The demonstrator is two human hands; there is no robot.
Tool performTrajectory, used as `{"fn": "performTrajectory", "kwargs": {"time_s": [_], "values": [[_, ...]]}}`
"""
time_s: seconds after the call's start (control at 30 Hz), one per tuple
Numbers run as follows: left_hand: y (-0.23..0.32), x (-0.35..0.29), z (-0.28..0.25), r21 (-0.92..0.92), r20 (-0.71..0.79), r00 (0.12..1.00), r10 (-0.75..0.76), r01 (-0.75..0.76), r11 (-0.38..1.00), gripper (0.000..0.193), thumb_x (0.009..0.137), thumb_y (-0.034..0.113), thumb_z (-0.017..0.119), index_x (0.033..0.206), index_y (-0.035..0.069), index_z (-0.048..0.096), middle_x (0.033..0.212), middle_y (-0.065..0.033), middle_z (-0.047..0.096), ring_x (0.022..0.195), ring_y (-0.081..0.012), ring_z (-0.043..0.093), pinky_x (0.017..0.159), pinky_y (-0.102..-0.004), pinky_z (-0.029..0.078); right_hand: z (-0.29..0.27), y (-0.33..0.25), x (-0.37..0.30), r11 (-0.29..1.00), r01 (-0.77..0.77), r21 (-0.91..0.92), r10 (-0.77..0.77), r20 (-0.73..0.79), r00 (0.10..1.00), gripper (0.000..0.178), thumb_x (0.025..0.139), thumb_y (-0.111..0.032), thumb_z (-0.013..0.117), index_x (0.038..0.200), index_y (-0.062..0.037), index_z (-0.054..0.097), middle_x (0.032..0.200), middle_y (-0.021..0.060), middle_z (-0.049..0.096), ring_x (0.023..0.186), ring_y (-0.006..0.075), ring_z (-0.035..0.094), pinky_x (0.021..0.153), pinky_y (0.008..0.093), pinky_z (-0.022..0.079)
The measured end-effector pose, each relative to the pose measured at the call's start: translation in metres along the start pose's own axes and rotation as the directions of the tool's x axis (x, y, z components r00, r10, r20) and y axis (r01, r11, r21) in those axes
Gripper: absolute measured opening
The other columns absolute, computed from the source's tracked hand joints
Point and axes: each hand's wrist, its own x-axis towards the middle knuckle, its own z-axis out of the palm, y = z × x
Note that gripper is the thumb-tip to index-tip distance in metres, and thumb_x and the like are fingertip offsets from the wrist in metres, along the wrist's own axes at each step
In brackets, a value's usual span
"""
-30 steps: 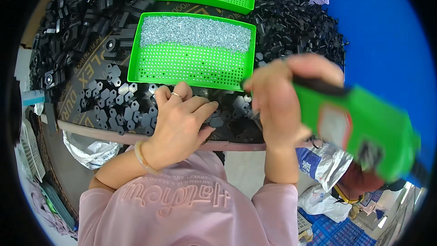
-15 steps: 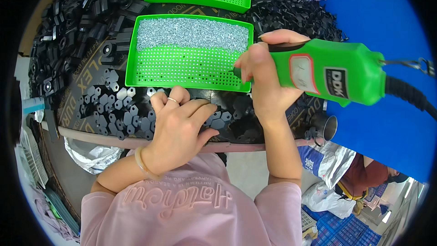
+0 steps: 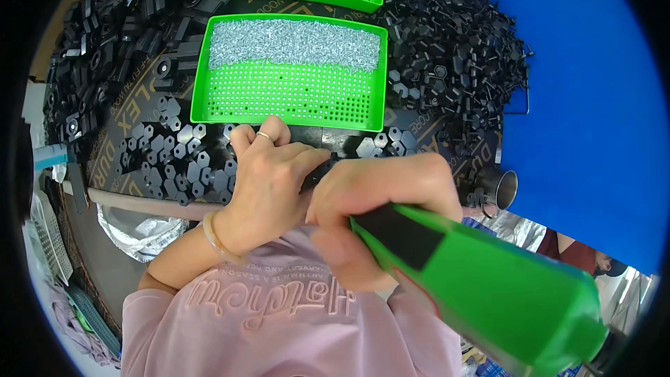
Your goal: Assemble small black plastic components using an electric screwdriver.
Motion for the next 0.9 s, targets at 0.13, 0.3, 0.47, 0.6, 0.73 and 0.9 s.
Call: {"fn": "performTrajectory", "kwargs": {"time_s": [0.13, 0.3, 0.47, 0.6, 0.73, 0.9], "values": [[0.000, 0.000, 0.000, 0.013, -0.020, 1.000, 0.009, -0.009, 1.000, 0.021, 0.056, 0.014, 0.075, 0.071, 0.009, 0.063, 0.072, -0.0011, 0.062, 0.088, -0.0245, 0.047, 0.076, -0.0423, 0.027, 0.004, 0.008, -0.001, 1.000, 0.002, -0.029, -0.002, -0.005, 1.000, 0.029, 0.075, 0.005, 0.072, 0.096, 0.0012, 0.053, 0.073, 0.0133, 0.062, 0.063, 0.0170, 0.061, 0.059, 0.0269, 0.050], [-0.004, -0.003, -0.001, 0.112, 0.030, 1.000, 0.002, -0.005, 0.994, 0.024, 0.068, 0.022, 0.065, 0.088, 0.011, 0.073, 0.074, 0.0038, 0.065, 0.082, -0.0198, 0.045, 0.075, -0.0385, 0.026, 0.010, 0.013, -0.006, 0.931, -0.003, -0.365, 0.008, 0.012, 1.000, 0.029, 0.072, 0.004, 0.075, 0.091, -0.0009, 0.055, 0.068, 0.0094, 0.062, 0.058, 0.0136, 0.060, 0.055, 0.0238, 0.047], [-0.001, -0.005, 0.002, 0.149, 0.040, 0.999, 0.005, -0.011, 0.989, 0.025, 0.070, 0.022, 0.063, 0.090, 0.011, 0.073, 0.075, 0.0054, 0.064, 0.083, -0.0199, 0.045, 0.075, -0.0407, 0.025, 0.016, 0.011, -0.007, 0.956, -0.100, -0.274, 0.109, 0.017, 0.994, 0.032, 0.088, -0.020, 0.070, 0.096, -0.0104, 0.041, 0.062, 0.0032, 0.053, 0.051, 0.0145, 0.052, 0.054, 0.0342, 0.047], [0.000, -0.006, 0.006, 0.198, 0.038, 0.999, 0.008, -0.016, 0.980, 0.026, 0.070, 0.023, 0.063, 0.092, 0.011, 0.072, 0.076, 0.0053, 0.065, 0.083, -0.0200, 0.046, 0.075, -0.0414, 0.025, 0.015, 0.014, -0.006, 0.956, -0.101, -0.274, 0.105, 0.001, 0.994, 0.035, 0.087, -0.023, 0.071, 0.095, -0.0109, 0.040, 0.060, 0.0024, 0.051, 0.049, 0.0139, 0.050, 0.053, 0.0334, 0.047], [0.002, -0.009, 0.006, 0.161, 0.026, 0.999, 0.020, -0.024, 0.987, 0.029, 0.070, 0.023, 0.065, 0.095, 0.010, 0.070, 0.079, 0.0051, 0.065, 0.084, -0.0207, 0.047, 0.074, -0.0420, 0.025, -0.001, 0.017, -0.003, 0.988, -0.003, -0.157, 0.011, 0.050, 0.999, 0.041, 0.076, -0.007, 0.079, 0.101, -0.0006, 0.047, 0.072, 0.0094, 0.063, 0.061, 0.0157, 0.061, 0.055, 0.0282, 0.049], [0.003, -0.007, -0.024, -0.162, -0.019, 1.000, 0.009, -0.012, 0.987, 0.052, 0.054, 0.028, 0.082, 0.099, 0.007, 0.067, 0.094, -0.0041, 0.064, 0.086, -0.0246, 0.049, 0.078, -0.0407, 0.034, -0.006, -0.016, 0.010, 0.993, 0.114, -0.025, -0.116, -0.119, 0.986, 0.051, 0.083, -0.035, 0.075, 0.107, -0.0064, 0.040, 0.062, 0.0033, 0.052, 0.048, 0.0147, 0.052, 0.050, 0.0326, 0.047]]}}
